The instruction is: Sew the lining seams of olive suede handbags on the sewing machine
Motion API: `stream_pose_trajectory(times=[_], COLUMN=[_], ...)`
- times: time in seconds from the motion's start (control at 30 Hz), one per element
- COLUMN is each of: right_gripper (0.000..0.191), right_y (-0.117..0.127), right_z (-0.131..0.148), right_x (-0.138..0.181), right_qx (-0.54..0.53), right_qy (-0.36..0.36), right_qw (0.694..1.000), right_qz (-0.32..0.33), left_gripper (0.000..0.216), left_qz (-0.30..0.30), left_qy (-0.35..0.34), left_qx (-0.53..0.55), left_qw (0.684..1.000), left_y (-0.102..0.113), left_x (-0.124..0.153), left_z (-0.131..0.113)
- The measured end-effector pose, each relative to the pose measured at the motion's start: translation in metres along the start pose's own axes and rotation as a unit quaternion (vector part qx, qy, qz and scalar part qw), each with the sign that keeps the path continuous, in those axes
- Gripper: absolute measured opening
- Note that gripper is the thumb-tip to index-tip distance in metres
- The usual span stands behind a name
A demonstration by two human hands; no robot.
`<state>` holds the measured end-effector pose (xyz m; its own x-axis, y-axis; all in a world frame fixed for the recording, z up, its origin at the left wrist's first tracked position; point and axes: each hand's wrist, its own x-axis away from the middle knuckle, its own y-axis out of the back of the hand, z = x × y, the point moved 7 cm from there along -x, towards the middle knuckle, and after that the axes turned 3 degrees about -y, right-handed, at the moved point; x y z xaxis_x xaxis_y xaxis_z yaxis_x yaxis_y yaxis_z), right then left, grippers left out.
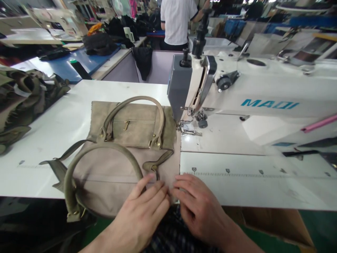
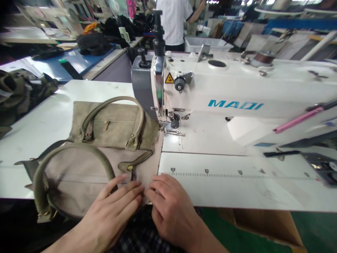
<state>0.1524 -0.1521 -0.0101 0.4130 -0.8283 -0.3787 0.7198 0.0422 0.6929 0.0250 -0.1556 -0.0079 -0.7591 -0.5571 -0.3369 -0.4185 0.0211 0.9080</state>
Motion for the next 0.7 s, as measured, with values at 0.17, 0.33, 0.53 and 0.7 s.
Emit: stream_pose_trajectory(times=[0.17, 0.33, 0.53, 0.7], right_gripper=[0.021, 0.029, 0.036, 0.042], right_y=[-0.001, -0.003, -0.001, -0.004], right_z=[0.008, 0.011, 0.011, 0.012], right_x=[0.004, 0.004, 0.002, 0.0], right_qx=[0.048, 0.077, 0.092, 0.1], right_qy=[0.028, 0.062, 0.057, 0.059], right_qw=[0.998, 0.994, 0.993, 0.993], right_qz=[-0.041, -0.036, -0.045, -0.033], left_gripper=[0.039, 0.036, 0.031, 0.068], left_qz=[-0.047, -0.059, -0.047, 0.03], left_qy=[-0.037, -0.035, -0.01, 0.017], left_qx=[0.004, 0.02, 0.036, -0.042], left_qw=[0.998, 0.997, 0.998, 0.999], left_y=[0.002, 0.003, 0.004, 0.011], left_x=[0.001, 0.001, 0.001, 0.005], left_z=[-0.007, -0.005, -0.002, 0.017])
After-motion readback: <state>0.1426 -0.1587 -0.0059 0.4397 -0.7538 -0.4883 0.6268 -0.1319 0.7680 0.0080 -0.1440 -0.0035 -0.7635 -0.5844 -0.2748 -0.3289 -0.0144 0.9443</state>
